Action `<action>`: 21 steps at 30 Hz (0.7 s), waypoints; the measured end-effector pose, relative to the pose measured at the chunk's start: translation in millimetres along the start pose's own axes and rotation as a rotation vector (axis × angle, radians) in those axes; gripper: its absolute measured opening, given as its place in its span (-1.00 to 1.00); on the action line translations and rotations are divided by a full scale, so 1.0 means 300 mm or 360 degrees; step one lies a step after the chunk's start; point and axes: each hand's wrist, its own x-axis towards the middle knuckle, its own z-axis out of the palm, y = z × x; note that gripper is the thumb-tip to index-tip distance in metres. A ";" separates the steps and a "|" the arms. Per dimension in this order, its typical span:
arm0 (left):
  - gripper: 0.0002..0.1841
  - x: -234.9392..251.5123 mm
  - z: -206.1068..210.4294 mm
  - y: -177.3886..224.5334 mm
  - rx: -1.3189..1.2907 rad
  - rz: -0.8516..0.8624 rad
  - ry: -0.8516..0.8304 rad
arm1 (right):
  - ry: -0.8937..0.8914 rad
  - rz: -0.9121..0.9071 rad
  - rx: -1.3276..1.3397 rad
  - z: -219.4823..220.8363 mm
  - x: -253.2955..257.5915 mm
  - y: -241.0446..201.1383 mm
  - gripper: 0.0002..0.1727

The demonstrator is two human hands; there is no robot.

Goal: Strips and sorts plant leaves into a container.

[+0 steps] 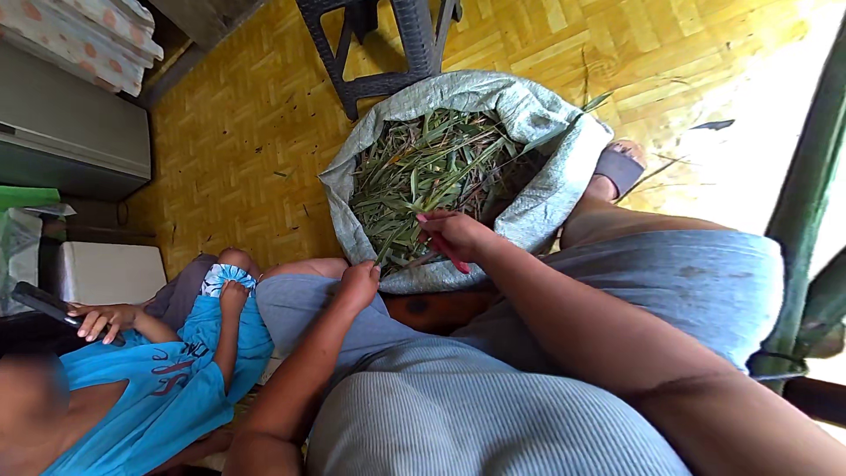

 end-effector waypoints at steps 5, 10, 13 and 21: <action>-0.63 0.024 0.003 0.014 0.0062 0.0028 0.0084 | -0.0109 -0.0029 0.0069 0.005 -0.006 -0.002 -0.66; -0.64 0.021 0.004 0.025 0.0121 0.0035 0.0076 | -0.0127 0.0068 0.0006 0.008 -0.006 0.004 -0.66; -0.63 0.013 0.010 0.029 0.0165 0.0049 0.0065 | -0.0151 0.0076 -0.0023 0.016 -0.008 0.011 -0.68; -0.63 0.005 0.015 0.020 0.0198 0.0062 0.0062 | -0.0277 0.0240 0.0013 0.027 -0.016 0.016 -0.55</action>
